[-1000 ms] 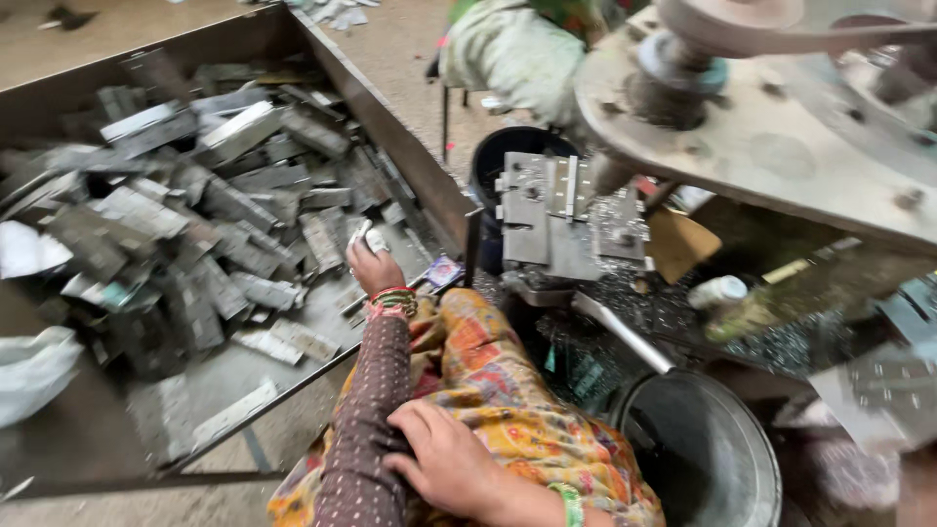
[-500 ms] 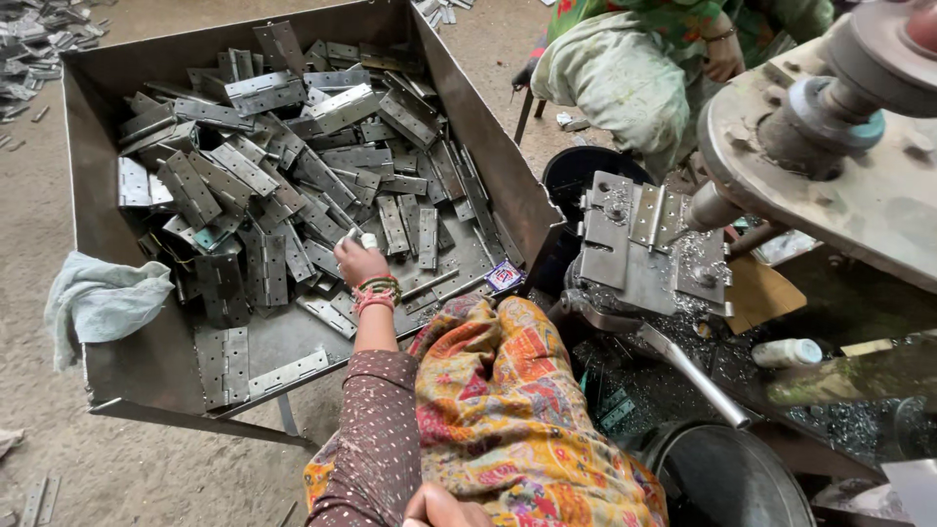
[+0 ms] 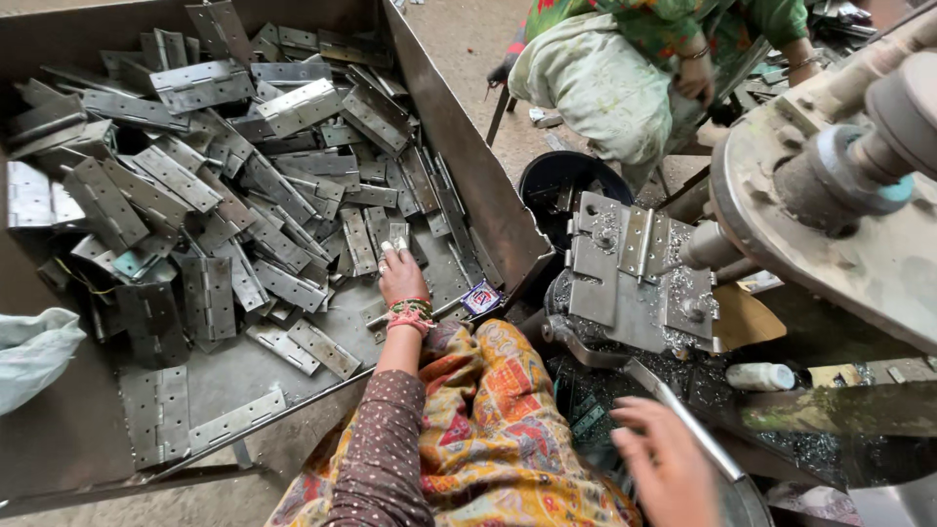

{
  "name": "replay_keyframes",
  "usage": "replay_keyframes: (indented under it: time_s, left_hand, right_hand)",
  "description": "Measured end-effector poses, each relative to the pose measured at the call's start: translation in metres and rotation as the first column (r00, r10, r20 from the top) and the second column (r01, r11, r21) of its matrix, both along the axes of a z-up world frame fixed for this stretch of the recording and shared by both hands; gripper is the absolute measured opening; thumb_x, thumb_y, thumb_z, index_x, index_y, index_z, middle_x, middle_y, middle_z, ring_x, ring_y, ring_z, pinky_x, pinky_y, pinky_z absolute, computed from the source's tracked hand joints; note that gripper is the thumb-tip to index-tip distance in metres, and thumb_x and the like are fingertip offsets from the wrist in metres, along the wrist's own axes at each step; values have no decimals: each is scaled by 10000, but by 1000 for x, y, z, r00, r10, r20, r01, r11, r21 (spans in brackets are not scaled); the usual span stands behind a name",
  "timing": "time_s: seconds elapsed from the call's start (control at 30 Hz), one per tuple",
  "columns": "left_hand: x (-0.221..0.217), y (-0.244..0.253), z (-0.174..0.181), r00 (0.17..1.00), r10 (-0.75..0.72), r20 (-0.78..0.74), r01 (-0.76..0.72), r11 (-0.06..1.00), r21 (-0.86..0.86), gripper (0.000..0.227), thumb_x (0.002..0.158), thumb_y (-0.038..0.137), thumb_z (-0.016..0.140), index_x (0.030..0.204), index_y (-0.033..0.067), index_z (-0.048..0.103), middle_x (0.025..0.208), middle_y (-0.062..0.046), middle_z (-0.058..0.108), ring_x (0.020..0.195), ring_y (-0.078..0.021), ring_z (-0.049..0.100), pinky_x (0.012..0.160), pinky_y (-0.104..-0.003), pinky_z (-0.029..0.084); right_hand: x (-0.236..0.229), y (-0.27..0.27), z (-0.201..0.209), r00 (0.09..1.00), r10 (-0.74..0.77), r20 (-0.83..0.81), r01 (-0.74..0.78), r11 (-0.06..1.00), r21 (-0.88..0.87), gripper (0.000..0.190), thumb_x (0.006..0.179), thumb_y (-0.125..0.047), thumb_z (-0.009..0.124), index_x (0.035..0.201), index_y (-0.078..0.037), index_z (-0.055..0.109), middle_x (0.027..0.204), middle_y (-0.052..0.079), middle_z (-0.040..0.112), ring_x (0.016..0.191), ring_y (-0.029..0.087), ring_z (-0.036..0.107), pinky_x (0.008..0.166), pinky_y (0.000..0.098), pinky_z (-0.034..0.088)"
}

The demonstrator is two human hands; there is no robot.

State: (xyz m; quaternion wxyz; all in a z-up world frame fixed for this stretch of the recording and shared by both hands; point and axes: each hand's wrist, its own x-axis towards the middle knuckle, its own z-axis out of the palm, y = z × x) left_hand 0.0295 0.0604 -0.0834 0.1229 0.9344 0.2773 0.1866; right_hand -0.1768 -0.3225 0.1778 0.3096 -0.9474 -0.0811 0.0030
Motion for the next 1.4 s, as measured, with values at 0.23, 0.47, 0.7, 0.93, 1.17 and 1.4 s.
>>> replay_keyframes:
  time_s: [0.23, 0.47, 0.7, 0.93, 1.17, 1.4]
  left_hand:
    - [4, -8, -16, 991, 85, 107, -81, 996, -38, 557, 799, 36, 593, 1355, 39, 566, 1414, -246, 447, 1188, -400, 553, 966, -429, 536]
    - [-13, 7, -33, 994, 37, 106, -66, 958, 278, 223, 917, 176, 595, 1125, 146, 668, 1318, -100, 571, 1132, -288, 586, 1017, -524, 435]
    - [-22, 29, 6, 986, -140, -93, 146, 987, 68, 76, 1033, 148, 598, 1095, 106, 603, 1069, -126, 668, 882, -333, 695, 753, -476, 567]
    - [-58, -43, 138, 933, -248, 260, 308, 926, -219, 374, 938, 334, 700, 1078, 19, 555, 1058, -207, 652, 826, -459, 649, 670, -545, 522]
    - [-73, -201, 207, 725, -666, 175, 556, 717, 421, 295, 902, 281, 654, 1149, 119, 654, 1222, -113, 643, 1078, -293, 640, 792, -439, 520]
    - [-87, -248, 192, 611, -779, 143, 729, 624, 282, 438, 906, 229, 575, 1292, 32, 638, 1362, -154, 601, 1198, -302, 574, 962, -439, 432]
  right_hand:
    - [48, -86, -28, 941, -161, 298, 301, 802, -516, 412, 923, -443, 668, 1238, -178, 689, 1387, 72, 615, 1137, 274, 689, 944, 415, 555]
    - [55, -98, -46, 947, -303, -109, 214, 846, -488, 450, 897, -512, 635, 1217, -201, 691, 1222, 42, 704, 1037, 257, 734, 857, 413, 575]
    - [38, -86, -50, 939, -276, -203, 139, 848, -511, 483, 892, -565, 614, 1199, -192, 635, 1090, 77, 751, 1011, 337, 720, 843, 470, 578]
    - [32, -83, -56, 951, -251, -182, 125, 848, -515, 505, 898, -518, 623, 1227, -136, 587, 1081, 99, 742, 963, 337, 729, 805, 479, 587]
    - [33, -79, -49, 940, -248, -235, 91, 845, -527, 457, 934, -521, 608, 1158, -123, 591, 1033, 114, 747, 954, 344, 733, 807, 482, 586]
    - [38, -82, -42, 916, -214, -340, 12, 860, -510, 496, 935, -513, 635, 1135, -68, 545, 927, 167, 755, 907, 378, 745, 788, 489, 592]
